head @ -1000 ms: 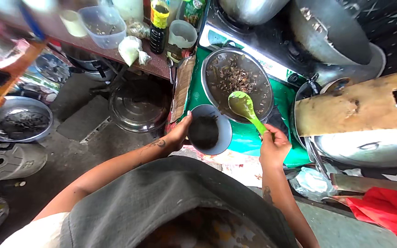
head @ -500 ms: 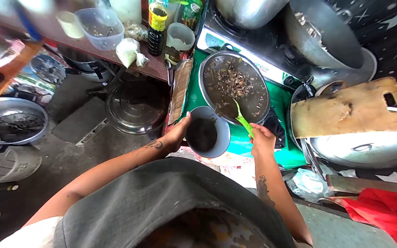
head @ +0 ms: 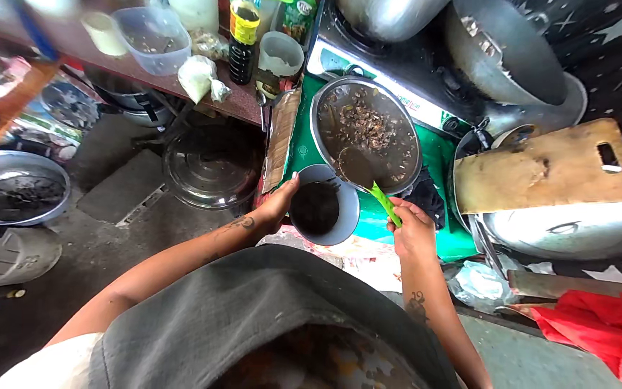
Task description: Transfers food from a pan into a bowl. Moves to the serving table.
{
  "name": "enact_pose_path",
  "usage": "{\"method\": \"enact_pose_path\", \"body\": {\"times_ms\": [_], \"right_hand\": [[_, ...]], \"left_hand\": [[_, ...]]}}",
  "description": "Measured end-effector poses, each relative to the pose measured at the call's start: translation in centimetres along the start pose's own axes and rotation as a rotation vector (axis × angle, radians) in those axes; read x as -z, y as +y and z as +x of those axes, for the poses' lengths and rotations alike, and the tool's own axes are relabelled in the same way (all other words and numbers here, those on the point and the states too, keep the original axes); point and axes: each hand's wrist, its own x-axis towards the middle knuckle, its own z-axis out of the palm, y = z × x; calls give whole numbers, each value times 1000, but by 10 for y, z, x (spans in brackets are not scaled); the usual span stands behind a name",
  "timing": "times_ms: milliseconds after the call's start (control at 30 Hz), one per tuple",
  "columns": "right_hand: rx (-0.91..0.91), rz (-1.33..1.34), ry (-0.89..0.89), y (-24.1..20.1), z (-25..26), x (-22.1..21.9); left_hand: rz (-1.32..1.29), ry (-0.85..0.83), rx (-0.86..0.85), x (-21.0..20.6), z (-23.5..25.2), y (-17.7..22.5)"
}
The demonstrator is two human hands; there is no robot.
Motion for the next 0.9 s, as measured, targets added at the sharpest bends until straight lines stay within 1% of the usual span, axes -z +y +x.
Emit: {"method": "enact_pose_path", "body": {"times_ms": [67,133,200,300,333,367,400,467,533,633,700,800,833,900], "right_hand": [[81,-49,-35,8,-10,5],[244,-154,-55,20,-18,11],[502,-295,-51,34,-23,16],[993,-492,25,49,-22,20],[1099,-520,57,52,-19,21],[1138,-519,77,52,-17,21],[1109,-493,84,51,-15,22],[929,-394,91,45,-11,22],[790,-383,136,37,0,23],[776,-569,244,32,21,24],[764,-674,265,31,27,20],[678,-706,196,24,27,11],[616,-674,163,22,27,8],[427,-551,120,19,29,1]], "left_hand": [[8,2,9,0,0,0],[22,-1,18,1,0,1],[37,14,25,1,-1,2],[34,20,46,-3,-2,10],[28,25,51,-4,-2,13],[24,27,54,-4,-2,13],[19,27,55,-4,-2,13],[11,22,56,-5,-4,14],[-4,21,54,-6,-4,15],[-8,12,57,-7,-5,16],[-6,6,63,-7,-6,17],[-9,8,85,-7,-6,19],[-9,5,88,-7,-6,19],[-5,10,80,-8,-6,20]]}}
